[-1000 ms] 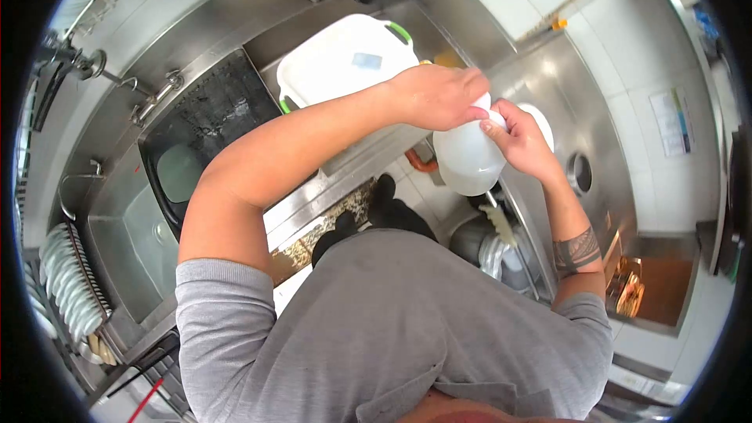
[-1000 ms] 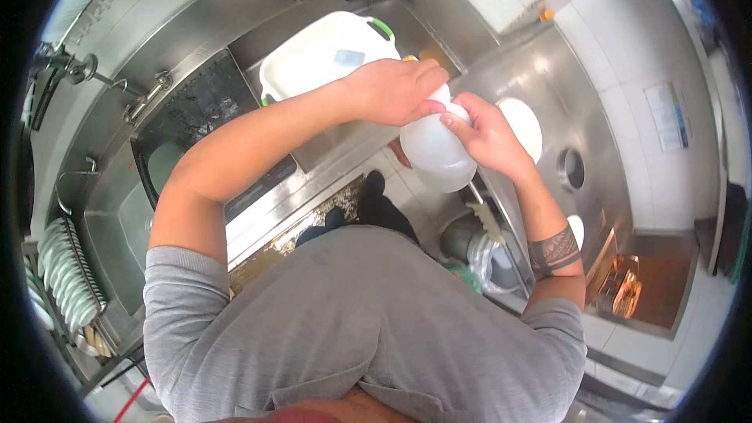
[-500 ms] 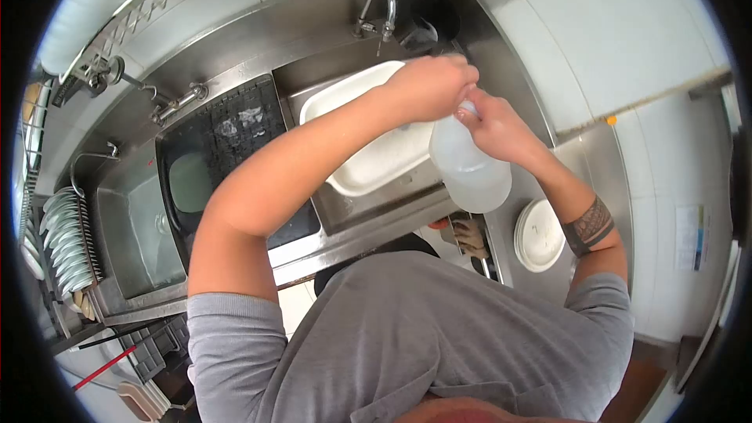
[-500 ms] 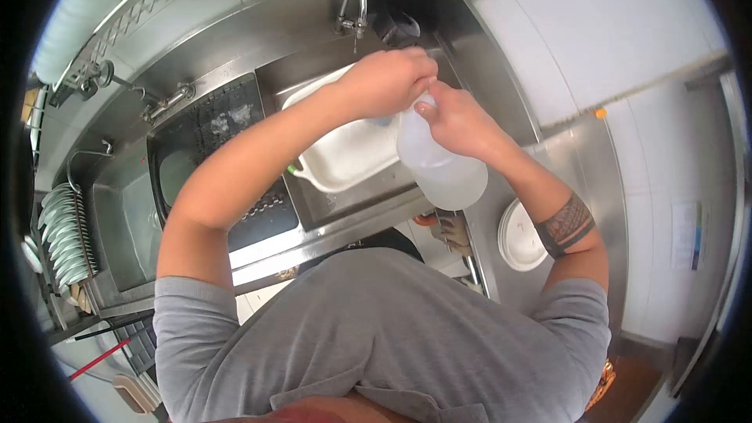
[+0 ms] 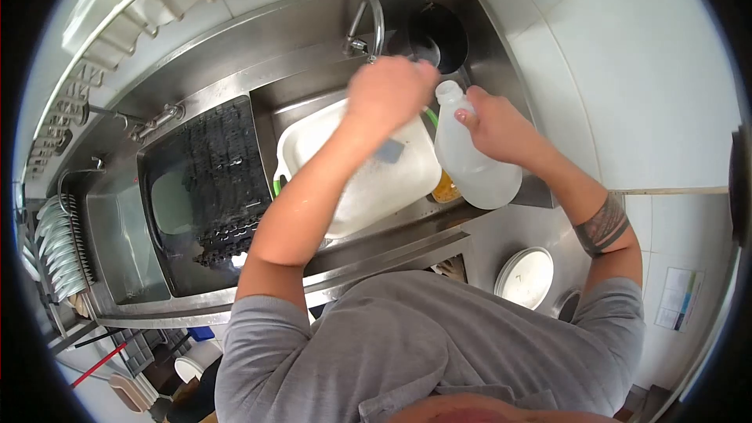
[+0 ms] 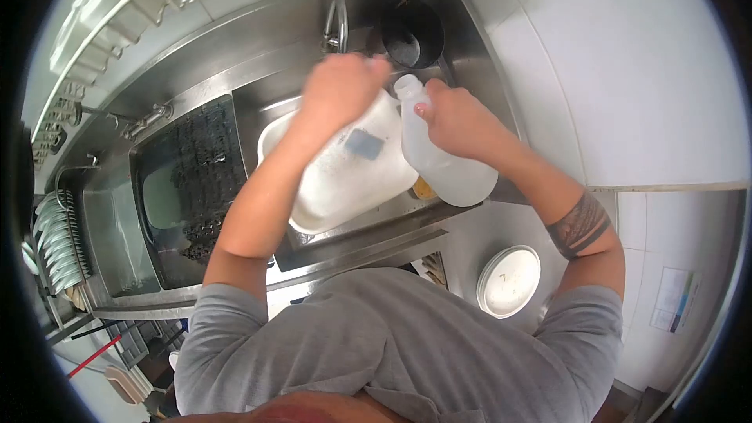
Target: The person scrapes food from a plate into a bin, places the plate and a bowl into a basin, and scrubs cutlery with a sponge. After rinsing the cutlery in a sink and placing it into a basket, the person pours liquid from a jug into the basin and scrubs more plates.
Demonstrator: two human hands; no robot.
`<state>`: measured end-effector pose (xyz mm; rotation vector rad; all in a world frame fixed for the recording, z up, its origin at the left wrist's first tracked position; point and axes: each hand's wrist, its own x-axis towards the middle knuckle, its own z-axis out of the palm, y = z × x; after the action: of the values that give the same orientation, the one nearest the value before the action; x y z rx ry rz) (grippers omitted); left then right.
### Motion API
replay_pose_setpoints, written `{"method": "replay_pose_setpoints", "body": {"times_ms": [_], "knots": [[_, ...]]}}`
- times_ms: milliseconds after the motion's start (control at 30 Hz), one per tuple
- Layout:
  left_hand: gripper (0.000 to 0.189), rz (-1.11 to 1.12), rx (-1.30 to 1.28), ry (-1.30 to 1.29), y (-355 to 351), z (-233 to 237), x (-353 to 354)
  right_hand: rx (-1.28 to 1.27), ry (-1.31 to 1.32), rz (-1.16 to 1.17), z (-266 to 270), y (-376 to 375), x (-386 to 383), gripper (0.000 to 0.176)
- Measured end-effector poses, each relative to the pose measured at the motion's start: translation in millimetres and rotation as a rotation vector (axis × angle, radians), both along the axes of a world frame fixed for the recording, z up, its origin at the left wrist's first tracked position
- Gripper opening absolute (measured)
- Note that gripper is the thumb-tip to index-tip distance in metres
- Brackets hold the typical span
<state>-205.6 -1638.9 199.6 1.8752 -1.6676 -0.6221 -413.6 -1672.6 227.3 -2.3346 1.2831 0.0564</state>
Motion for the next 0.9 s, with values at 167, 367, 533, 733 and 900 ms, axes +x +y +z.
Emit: {"method": "replay_pose_setpoints", "body": {"times_ms": [167, 367, 533, 733, 900], "knots": [[0.041, 0.075, 0.062, 0.346, 17, -75, 75, -0.153, 0.098, 0.019, -36, -67, -23, 0.038], [0.038, 0.230, 0.361, 0.553, 23, -184, 70, 0.163, 0.274, -0.126, -17, -131, 2, 0.045], [0.036, 0.153, 0.335, 0.546, 79, -238, 48, 0.232, 0.510, -0.126, -17, -180, 7, 0.042], [0.032, 0.261, 0.418, 0.731, 180, -286, 39, 0.246, 0.598, -0.085, 2, -195, 24, 0.043], [0.030, 0.257, 0.478, 0.936, 235, -235, 37, 0.263, 0.621, -0.062, -5, -224, 21, 0.041]]}}
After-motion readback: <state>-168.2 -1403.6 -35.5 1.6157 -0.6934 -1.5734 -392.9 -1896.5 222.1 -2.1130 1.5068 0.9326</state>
